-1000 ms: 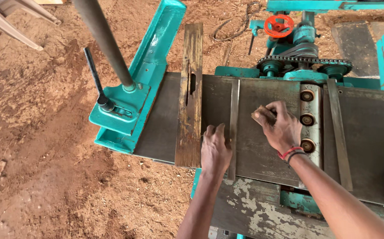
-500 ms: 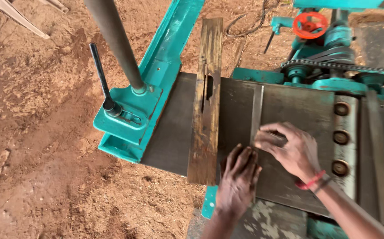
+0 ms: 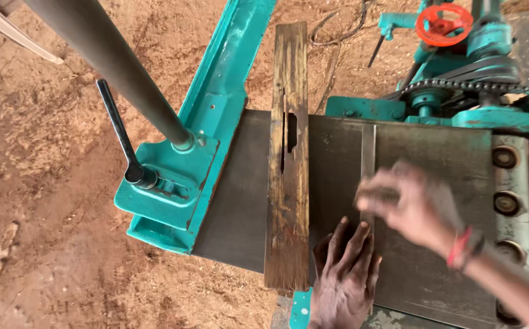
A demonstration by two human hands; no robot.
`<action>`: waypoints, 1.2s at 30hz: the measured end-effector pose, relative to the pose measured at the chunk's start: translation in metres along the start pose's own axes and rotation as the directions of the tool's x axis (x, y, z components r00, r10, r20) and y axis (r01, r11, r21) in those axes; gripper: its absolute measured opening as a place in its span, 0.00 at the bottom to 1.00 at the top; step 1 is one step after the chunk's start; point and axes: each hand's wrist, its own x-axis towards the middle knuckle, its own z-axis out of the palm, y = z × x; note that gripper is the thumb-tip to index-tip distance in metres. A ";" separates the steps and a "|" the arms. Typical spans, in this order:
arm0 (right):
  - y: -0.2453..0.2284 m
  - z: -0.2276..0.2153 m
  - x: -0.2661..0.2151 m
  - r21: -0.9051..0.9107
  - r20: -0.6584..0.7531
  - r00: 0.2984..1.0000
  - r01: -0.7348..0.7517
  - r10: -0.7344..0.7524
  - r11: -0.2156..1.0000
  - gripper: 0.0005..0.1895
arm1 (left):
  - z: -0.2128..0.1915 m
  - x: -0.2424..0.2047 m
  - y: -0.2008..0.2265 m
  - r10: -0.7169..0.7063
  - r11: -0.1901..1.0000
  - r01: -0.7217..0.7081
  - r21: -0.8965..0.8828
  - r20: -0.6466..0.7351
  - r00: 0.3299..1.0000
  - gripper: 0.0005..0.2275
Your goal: The person wipes the surface of a woodworking machine with a cloth and arranges wooden strips. They later open a yellow plastic box and handle metal tools stored within it.
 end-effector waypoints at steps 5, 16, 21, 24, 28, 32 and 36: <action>0.047 -0.002 0.076 0.269 -0.016 0.998 -0.052 0.059 0.962 0.18 | -0.002 -0.002 0.005 -0.048 0.997 0.047 -0.063 -0.015 0.999 0.15; 0.034 -0.011 0.087 -0.134 0.086 0.961 -0.251 0.264 0.959 0.21 | 0.005 -0.001 0.001 -0.019 1.000 0.020 0.010 -0.023 1.000 0.15; 0.010 -0.005 -0.007 -0.163 0.310 0.925 -0.175 0.219 0.971 0.23 | 0.005 0.004 -0.006 -0.004 1.000 0.005 0.020 -0.040 0.999 0.16; 0.042 0.016 0.076 0.387 -0.044 0.998 0.049 -0.035 0.921 0.20 | 0.006 -0.006 0.003 -0.022 1.000 0.022 -0.007 -0.008 1.000 0.15; 0.048 0.006 0.070 0.133 -0.032 0.993 -0.106 0.111 0.985 0.22 | 0.004 0.002 0.001 -0.012 1.000 0.012 -0.009 -0.041 0.999 0.15; 0.016 0.012 -0.010 -0.175 0.311 0.930 -0.147 0.196 0.974 0.19 | 0.010 0.000 -0.005 0.001 0.999 -0.002 -0.032 -0.034 0.999 0.17; 0.037 -0.007 0.106 -0.067 0.079 0.948 -0.303 0.308 0.951 0.18 | 0.011 -0.004 -0.003 -0.032 0.999 0.032 -0.034 -0.023 0.999 0.16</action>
